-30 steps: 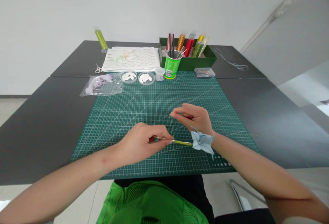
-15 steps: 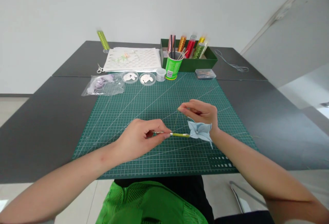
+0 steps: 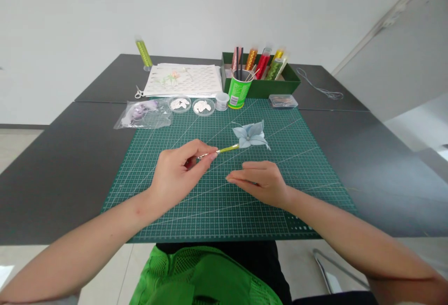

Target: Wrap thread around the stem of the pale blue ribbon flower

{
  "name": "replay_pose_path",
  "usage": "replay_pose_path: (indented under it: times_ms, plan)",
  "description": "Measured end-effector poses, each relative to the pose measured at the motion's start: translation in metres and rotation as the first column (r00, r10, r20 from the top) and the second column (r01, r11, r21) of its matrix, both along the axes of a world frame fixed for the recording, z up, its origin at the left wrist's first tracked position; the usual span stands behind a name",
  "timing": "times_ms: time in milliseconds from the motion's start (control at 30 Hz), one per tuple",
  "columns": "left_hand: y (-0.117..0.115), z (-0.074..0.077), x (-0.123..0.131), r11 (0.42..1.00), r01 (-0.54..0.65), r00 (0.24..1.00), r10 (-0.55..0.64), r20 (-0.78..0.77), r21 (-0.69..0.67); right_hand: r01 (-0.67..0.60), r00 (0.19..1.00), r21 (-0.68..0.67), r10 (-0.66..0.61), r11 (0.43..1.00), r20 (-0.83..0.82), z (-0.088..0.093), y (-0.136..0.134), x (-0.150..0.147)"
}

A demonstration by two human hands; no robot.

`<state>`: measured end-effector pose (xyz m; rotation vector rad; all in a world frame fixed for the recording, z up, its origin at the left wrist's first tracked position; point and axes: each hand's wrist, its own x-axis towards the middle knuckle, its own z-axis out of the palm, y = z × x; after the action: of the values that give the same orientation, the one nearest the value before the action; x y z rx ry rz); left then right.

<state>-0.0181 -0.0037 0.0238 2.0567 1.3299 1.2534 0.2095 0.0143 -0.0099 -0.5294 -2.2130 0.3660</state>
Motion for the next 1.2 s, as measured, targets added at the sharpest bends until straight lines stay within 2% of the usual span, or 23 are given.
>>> replay_pose_path:
  times_ms: [67,167,367,467,567,633,700,833,900,1067,1200]
  plan:
    - [0.002,-0.002,-0.001,0.999,-0.011,0.999,0.009,-0.037,-0.053,0.002,1.000,0.157,-0.005,0.988,0.021,0.005,-0.005,0.001]
    - [0.004,-0.003,0.000,0.992,-0.011,0.995,-0.001,-0.100,-0.125,0.013,0.996,0.355,-0.043,0.935,0.076,0.011,-0.009,0.006]
    - [0.003,-0.005,0.003,0.980,-0.007,0.950,-0.057,-0.308,-0.200,-0.038,0.980,0.532,-0.073,0.846,0.186,0.030,-0.014,0.014]
    - [0.001,-0.010,0.005,0.978,0.107,0.882,-0.175,-0.437,-0.177,-0.040,0.972,0.571,-0.100,0.820,0.211,0.040,-0.015,0.018]
    - [-0.002,-0.016,0.008,0.954,0.282,0.766,-0.286,-0.576,-0.099,-0.002,0.974,0.575,-0.129,0.818,0.187,0.041,-0.012,0.021]
    - [-0.004,-0.020,0.009,0.934,0.352,0.713,-0.306,-0.631,-0.055,0.030,0.978,0.564,-0.141,0.825,0.154,0.037,-0.007,0.023]
    - [-0.005,-0.022,0.009,0.915,0.402,0.692,-0.321,-0.647,-0.023,0.070,0.981,0.522,-0.153,0.850,0.117,0.034,-0.002,0.025]
    - [-0.006,-0.022,0.008,0.885,0.465,0.699,-0.355,-0.621,0.018,0.114,0.989,0.308,-0.138,0.944,0.056,0.034,0.007,0.026]
    - [-0.007,-0.020,0.007,0.870,0.492,0.714,-0.378,-0.590,0.037,0.112,0.992,0.201,-0.120,0.973,0.028,0.035,0.012,0.027]
    - [-0.009,-0.015,0.006,0.850,0.523,0.739,-0.412,-0.533,0.068,0.112,0.994,0.018,-0.112,0.994,0.006,0.030,0.022,0.029]
    - [-0.008,-0.012,0.006,0.850,0.518,0.758,-0.404,-0.511,0.097,0.101,0.995,-0.058,-0.102,0.993,-0.021,0.024,0.028,0.029]
